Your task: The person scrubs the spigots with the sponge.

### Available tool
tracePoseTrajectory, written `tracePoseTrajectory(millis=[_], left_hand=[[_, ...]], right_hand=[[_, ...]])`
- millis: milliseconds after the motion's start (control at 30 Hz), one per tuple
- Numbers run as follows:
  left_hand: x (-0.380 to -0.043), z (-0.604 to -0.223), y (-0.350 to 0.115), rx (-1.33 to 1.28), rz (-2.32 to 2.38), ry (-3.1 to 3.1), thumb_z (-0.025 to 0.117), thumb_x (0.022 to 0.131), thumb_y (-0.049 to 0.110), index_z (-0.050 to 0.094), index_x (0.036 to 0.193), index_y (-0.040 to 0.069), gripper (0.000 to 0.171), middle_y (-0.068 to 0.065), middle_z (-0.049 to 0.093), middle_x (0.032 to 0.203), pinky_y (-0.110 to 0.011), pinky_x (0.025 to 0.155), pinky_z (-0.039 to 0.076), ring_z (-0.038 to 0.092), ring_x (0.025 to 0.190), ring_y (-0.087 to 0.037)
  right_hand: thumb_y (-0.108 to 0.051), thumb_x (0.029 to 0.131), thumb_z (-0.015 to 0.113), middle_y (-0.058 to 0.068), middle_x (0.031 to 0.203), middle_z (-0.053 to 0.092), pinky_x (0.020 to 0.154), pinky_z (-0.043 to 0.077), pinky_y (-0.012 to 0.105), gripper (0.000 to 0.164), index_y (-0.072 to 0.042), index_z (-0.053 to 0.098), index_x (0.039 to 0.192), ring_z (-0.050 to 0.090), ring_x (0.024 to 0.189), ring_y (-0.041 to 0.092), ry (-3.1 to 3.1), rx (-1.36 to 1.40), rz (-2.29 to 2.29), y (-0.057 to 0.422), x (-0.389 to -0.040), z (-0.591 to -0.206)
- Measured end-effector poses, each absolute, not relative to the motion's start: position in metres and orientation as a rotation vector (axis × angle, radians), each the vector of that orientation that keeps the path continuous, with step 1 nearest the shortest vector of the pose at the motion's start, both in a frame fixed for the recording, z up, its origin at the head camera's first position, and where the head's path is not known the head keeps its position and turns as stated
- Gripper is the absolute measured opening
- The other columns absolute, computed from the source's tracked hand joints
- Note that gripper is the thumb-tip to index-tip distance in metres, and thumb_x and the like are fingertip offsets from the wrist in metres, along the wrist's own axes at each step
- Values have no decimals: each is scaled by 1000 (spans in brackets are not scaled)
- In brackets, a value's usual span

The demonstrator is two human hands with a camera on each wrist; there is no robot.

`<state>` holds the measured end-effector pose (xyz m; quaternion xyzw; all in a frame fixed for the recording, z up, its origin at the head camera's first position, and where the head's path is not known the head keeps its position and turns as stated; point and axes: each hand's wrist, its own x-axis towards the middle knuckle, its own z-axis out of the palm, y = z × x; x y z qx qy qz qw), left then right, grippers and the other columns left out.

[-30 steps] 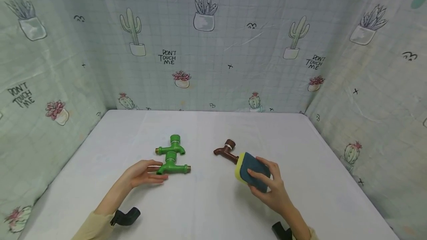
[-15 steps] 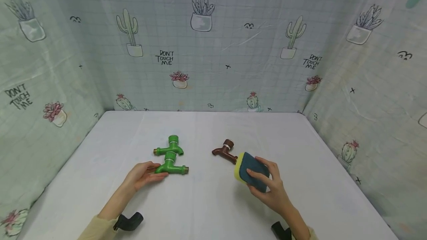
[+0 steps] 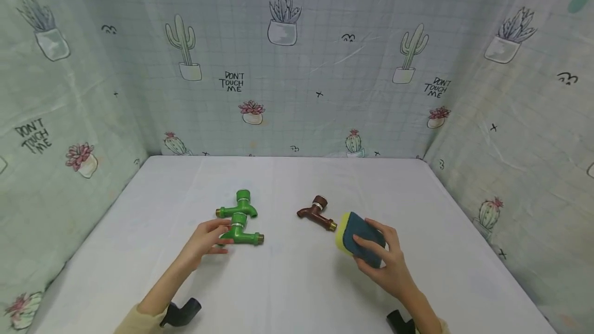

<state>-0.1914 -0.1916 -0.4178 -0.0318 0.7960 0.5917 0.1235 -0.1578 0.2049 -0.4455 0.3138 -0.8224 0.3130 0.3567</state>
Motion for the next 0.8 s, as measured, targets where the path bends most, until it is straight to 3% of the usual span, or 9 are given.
tracePoseTrajectory(millis=[200,467,800], left_hand=[[-196,-408,-162,116,1655,2517,44,92,11,49,121,-5,33,-24,51,121,-34,71,55,61,96,-30],[-217,-411,-106,377,1524,2716,55,85,7,59,110,0,26,-19,60,111,-31,64,54,63,86,-27],[-263,-419,-44,853,1391,2876,54,85,10,53,115,-4,32,-22,60,108,-37,73,53,61,90,-31]], right_hand=[[-43,83,54,21,126,45,96,30,11,38,-15,65,107,36,117,25,-2119,800,818,218,-153,-448],[-45,82,55,26,122,46,93,31,12,42,-10,66,102,37,113,29,-2088,777,822,235,-150,-449],[-44,83,54,30,118,47,95,28,9,44,-5,67,98,38,111,30,-2086,743,816,247,-142,-438]])
